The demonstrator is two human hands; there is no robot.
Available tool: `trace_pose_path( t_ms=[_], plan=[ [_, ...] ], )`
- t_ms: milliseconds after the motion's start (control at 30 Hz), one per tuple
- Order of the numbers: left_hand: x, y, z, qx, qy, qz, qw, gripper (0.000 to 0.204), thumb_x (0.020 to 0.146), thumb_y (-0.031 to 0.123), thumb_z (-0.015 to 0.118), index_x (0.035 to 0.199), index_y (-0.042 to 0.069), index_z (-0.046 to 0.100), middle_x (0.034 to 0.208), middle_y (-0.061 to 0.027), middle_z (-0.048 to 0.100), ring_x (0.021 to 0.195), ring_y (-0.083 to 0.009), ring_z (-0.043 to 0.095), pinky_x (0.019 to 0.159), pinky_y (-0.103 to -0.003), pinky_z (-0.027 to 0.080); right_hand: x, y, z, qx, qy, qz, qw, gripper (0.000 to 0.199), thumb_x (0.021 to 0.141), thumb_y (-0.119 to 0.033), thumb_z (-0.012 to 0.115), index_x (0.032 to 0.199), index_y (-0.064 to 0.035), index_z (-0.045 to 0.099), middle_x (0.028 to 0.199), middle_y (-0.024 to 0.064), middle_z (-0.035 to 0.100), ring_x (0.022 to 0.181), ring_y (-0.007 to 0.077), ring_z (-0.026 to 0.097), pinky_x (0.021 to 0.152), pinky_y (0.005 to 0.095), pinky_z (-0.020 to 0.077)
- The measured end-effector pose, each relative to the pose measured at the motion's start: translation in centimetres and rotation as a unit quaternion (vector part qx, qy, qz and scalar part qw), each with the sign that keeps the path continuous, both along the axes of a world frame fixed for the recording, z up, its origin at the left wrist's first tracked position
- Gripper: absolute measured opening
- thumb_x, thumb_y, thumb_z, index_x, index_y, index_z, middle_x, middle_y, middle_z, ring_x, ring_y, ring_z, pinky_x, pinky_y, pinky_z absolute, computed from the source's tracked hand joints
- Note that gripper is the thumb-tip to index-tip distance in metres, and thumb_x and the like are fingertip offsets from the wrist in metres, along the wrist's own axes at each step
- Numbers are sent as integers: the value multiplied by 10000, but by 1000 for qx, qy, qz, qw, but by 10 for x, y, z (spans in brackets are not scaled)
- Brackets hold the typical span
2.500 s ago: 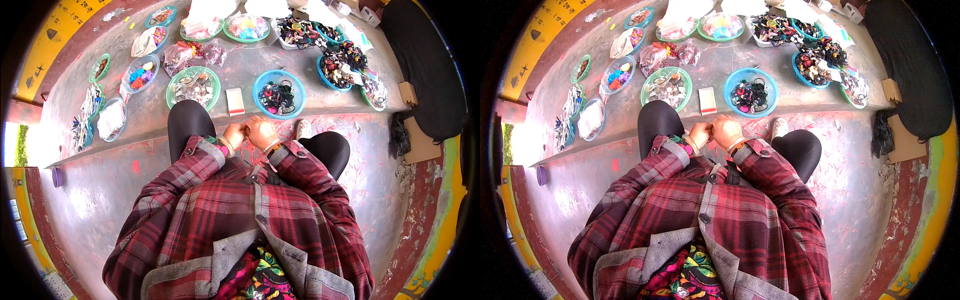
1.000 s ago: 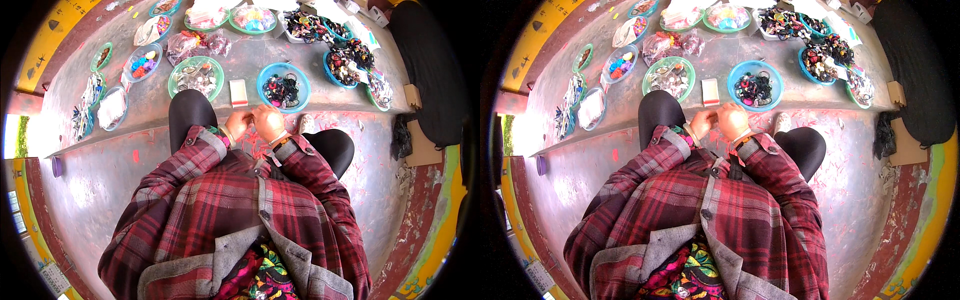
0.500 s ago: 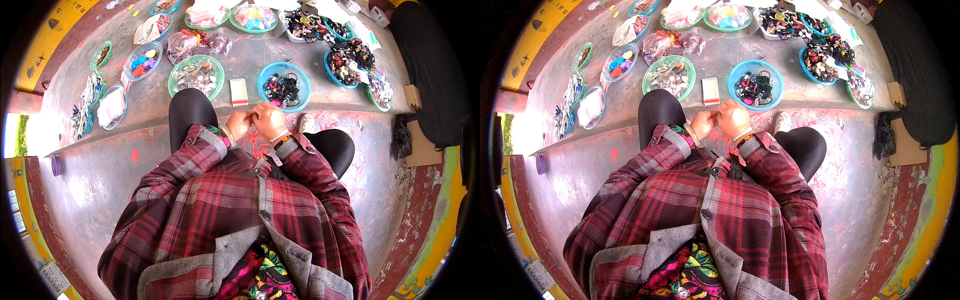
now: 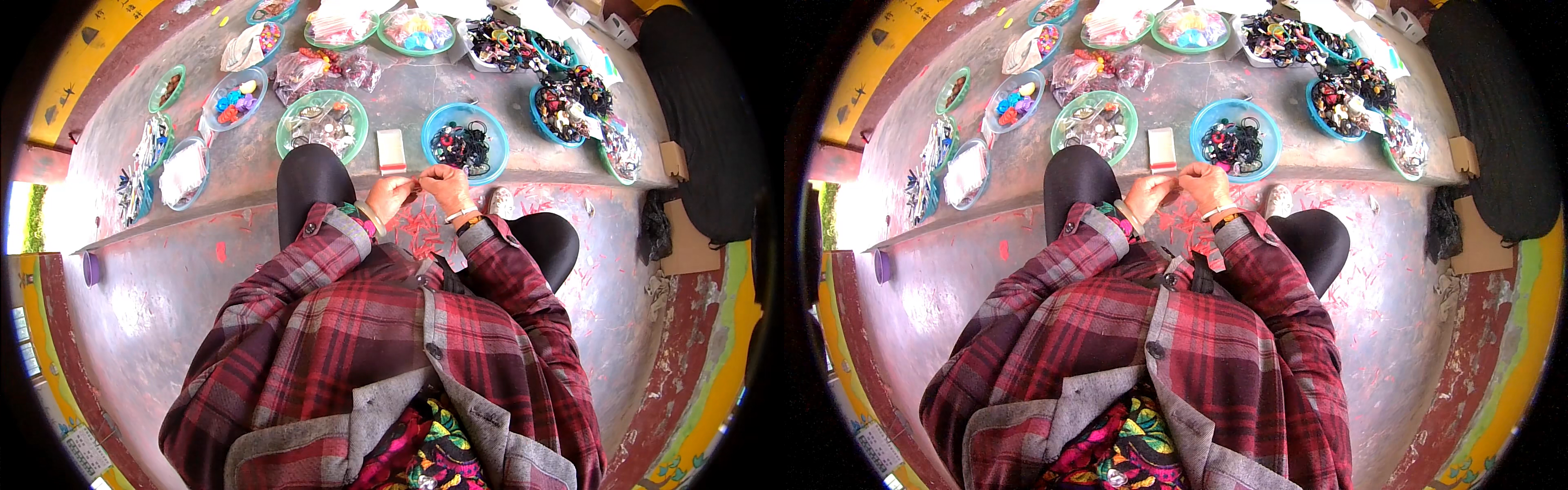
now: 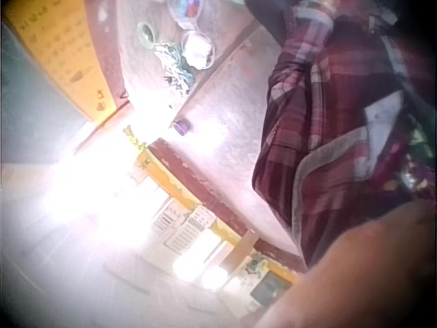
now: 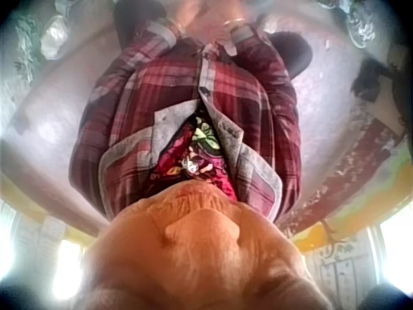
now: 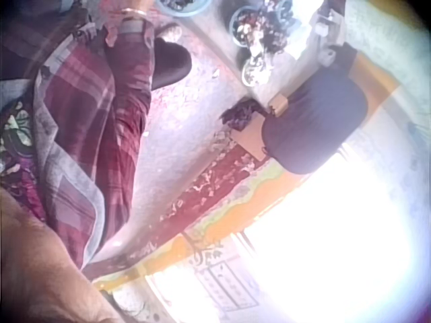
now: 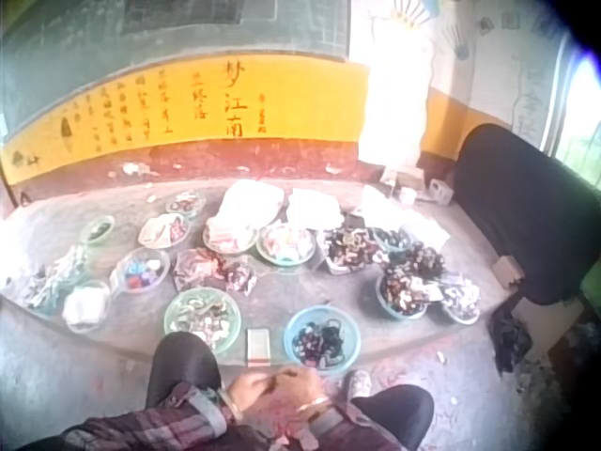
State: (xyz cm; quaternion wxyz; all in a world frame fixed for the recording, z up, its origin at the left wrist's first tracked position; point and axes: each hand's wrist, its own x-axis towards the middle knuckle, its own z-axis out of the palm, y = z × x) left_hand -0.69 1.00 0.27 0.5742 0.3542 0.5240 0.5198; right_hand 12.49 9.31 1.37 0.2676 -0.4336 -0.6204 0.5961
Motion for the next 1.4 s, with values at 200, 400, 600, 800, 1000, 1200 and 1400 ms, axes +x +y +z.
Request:
trace_pose_path(
  t_ms=[200, 400, 600, 800, 1000, 1200, 1400],
  plan=[
    [-1, 2, -1, 18, 55, 2, 998, 205, 868, 98, 478, 984, -36, 582, 825, -15, 596, 751, -66, 531, 664, -209, 443, 0, -2, 15, 164, -105, 29, 980, 137, 656, -166, 612, 724, -50, 640, 698, 105, 620, 617, 206, 595, 580, 304, 466],
    [-2, 2, -28, 78, 283, 8, 956, 192, 835, 68, 475, 974, -2, 587, 780, -78, 619, 715, -128, 571, 649, -263, 455, -2, -11, 30, 310, -182, 52, 932, 147, 660, -187, 594, 714, -55, 630, 730, 123, 598, 678, 302, 587, 603, 372, 469],
    [2, -2, 2, 79, 376, -16, 923, 197, 796, 84, 502, 962, 30, 593, 822, -185, 602, 770, -277, 610, 662, -333, 460, -2, -17, 33, 428, -225, 78, 872, 113, 684, -165, 563, 669, -57, 591, 713, 120, 566, 704, 303, 565, 628, 406, 448],
    [2, -2, 1, 71, 364, -43, 928, 206, 802, 101, 506, 972, 19, 590, 852, -197, 601, 792, -290, 608, 679, -342, 459, -3, -20, 38, 482, -238, 81, 839, 89, 669, -142, 553, 648, -58, 573, 698, 114, 556, 714, 299, 552, 638, 408, 438],
    [2, -2, 4, 46, 283, -28, 957, 224, 822, 88, 491, 1005, -11, 575, 874, -158, 621, 802, -229, 609, 705, -306, 462, -3, -18, 38, 389, -190, 38, 900, 68, 633, -116, 565, 645, -53, 584, 697, 114, 564, 692, 297, 562, 606, 397, 447],
    [-4, 3, -11, 10, 22, 27, 999, 229, 877, 89, 445, 1026, -47, 553, 946, -74, 599, 796, -152, 582, 729, -258, 468, 2, 0, 27, 150, -134, -38, 979, 109, 634, -139, 582, 677, -49, 628, 624, 102, 602, 563, 193, 584, 555, 292, 451],
    [-15, 7, -8, -48, -174, 116, 977, 220, 880, 105, 453, 1024, -39, 537, 1011, -108, 568, 872, -163, 560, 784, -274, 466, 13, 18, 12, 80, -62, -67, 993, 86, 651, -100, 575, 677, -35, 625, 566, 36, 581, 525, 69, 505, 519, 235, 415]
  ],
)
